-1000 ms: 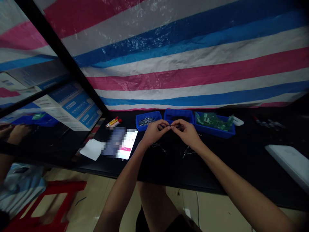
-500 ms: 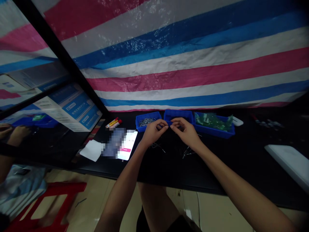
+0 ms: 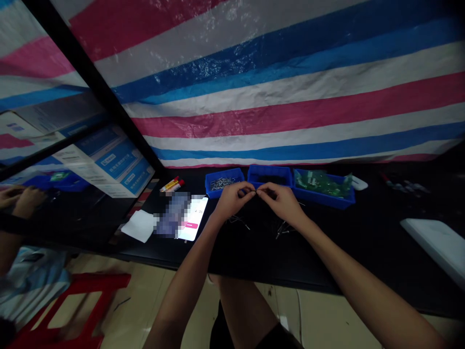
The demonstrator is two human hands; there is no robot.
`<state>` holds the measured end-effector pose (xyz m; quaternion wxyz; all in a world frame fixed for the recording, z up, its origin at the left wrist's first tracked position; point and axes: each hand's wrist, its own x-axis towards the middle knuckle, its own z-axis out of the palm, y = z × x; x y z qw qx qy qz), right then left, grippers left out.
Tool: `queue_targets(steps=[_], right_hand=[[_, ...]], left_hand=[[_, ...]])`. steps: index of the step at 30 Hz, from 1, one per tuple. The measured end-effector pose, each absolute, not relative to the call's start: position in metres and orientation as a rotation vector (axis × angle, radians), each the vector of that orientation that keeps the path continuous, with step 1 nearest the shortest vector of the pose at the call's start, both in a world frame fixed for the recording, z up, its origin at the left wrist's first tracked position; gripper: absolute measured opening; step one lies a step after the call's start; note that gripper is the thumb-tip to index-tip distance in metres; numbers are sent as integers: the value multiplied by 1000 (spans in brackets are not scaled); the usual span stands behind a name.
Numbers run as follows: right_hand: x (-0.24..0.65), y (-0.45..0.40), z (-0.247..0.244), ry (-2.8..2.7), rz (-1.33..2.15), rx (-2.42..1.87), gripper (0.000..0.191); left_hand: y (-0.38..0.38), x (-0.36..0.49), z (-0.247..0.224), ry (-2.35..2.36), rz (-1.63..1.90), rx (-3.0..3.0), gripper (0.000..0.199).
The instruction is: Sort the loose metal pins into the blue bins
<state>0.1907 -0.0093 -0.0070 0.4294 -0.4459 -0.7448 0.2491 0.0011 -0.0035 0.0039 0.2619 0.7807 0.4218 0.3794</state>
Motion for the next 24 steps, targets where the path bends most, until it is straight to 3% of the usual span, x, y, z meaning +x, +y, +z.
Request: queue_targets(steps=[4, 8, 11, 15, 20, 24], right_hand=[[204, -2, -8, -1891, 186, -1167, 19], [222, 7, -14, -1842, -253, -1385, 28], [227, 9, -18, -1846, -331, -1445, 32], [217, 4, -18, -1940, -329, -1408, 33], [191, -12, -19, -2382, 85, -989, 33], [180, -17, -28, -2564, 200, -860, 31]], left_hand=[[-3, 1, 4, 1252, 1132, 2042, 27], [0, -1, 3, 1379, 1250, 1979, 23], [1, -3, 3, 1418, 1277, 1955, 24], [2, -4, 3, 1406, 1297, 1930, 26], [0, -3, 5, 1411, 1294, 1953, 23], [-3, -2, 8, 1418, 1293, 2000, 22]])
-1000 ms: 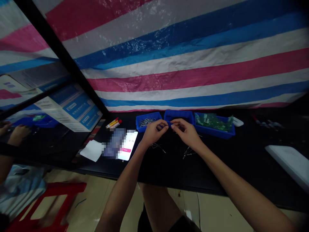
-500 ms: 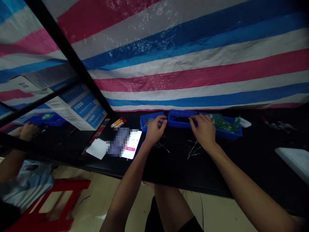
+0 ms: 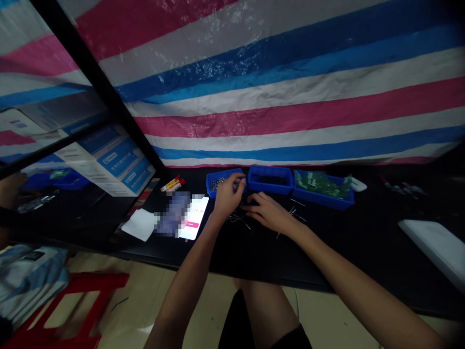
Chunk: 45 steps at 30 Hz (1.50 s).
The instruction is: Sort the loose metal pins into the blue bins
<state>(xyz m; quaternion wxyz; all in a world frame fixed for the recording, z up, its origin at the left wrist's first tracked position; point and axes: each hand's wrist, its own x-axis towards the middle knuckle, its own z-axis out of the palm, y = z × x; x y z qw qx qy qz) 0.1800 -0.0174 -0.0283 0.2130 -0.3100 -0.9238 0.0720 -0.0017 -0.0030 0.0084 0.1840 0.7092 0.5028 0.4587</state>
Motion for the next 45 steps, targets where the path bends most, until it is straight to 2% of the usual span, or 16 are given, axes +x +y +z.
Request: queue_targets(steps=[26, 32, 45], right_hand=[[190, -6, -31, -2440, 389, -1006, 27], [190, -9, -30, -2501, 277, -1045, 31], [187, -16, -7, -2215, 358, -931, 54]], left_hand=[[-3, 0, 8, 1463, 1230, 2046, 22], [-2, -1, 6, 1470, 1236, 2042, 21], [1, -6, 7, 1452, 1179, 2121, 26]])
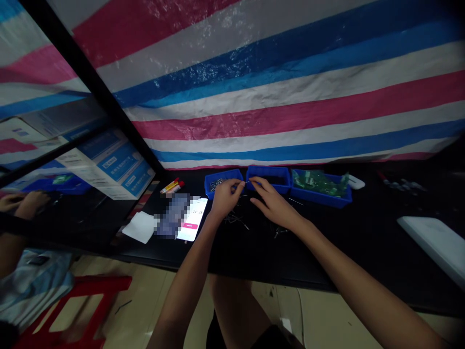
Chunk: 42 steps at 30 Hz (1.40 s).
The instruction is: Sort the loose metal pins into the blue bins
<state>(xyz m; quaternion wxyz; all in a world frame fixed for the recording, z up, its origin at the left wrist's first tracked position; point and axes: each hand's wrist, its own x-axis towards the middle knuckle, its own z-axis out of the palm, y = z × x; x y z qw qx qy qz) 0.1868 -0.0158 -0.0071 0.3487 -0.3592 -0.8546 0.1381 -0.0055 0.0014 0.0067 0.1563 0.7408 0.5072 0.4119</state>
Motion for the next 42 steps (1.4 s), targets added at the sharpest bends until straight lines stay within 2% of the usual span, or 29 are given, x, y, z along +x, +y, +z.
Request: queue_targets(steps=[6, 12, 18, 24, 33, 42], right_hand=[[187, -16, -8, -2218, 331, -941, 52], [187, -16, -6, -1984, 269, -991, 29], [189, -15, -4, -1862, 349, -1047, 24], [190, -14, -4, -1874, 330, -1071, 15], [190, -13, -8, -1858, 364, -1075, 19], [190, -12, -6, -1796, 349, -1117, 22]], left_hand=[[6, -9, 0, 1373, 1168, 2001, 26], [9, -10, -2, 1380, 1205, 1910, 22], [5, -6, 1, 1323, 1201, 1959, 15], [2, -3, 1, 1259, 1117, 2011, 20], [1, -3, 3, 1161, 972, 2015, 28], [4, -5, 1, 1241, 1098, 1967, 18]])
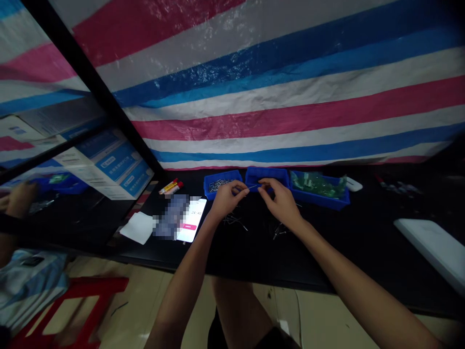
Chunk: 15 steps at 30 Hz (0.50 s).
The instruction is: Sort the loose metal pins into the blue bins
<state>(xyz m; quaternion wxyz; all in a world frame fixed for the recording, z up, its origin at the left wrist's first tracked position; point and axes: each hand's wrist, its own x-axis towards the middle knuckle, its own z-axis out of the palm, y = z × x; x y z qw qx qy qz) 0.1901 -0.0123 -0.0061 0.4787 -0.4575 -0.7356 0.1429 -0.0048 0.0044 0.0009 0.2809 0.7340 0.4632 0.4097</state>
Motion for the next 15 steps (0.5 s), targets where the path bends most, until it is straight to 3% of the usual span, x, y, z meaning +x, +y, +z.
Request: queue_targets(steps=[7, 15], right_hand=[[189, -14, -6, -1814, 349, -1122, 25], [191, -11, -14, -2138, 278, -1102, 27]], left_hand=[[8, -10, 3, 1413, 1257, 1908, 15], [11, -34, 11, 1963, 1556, 1837, 18]])
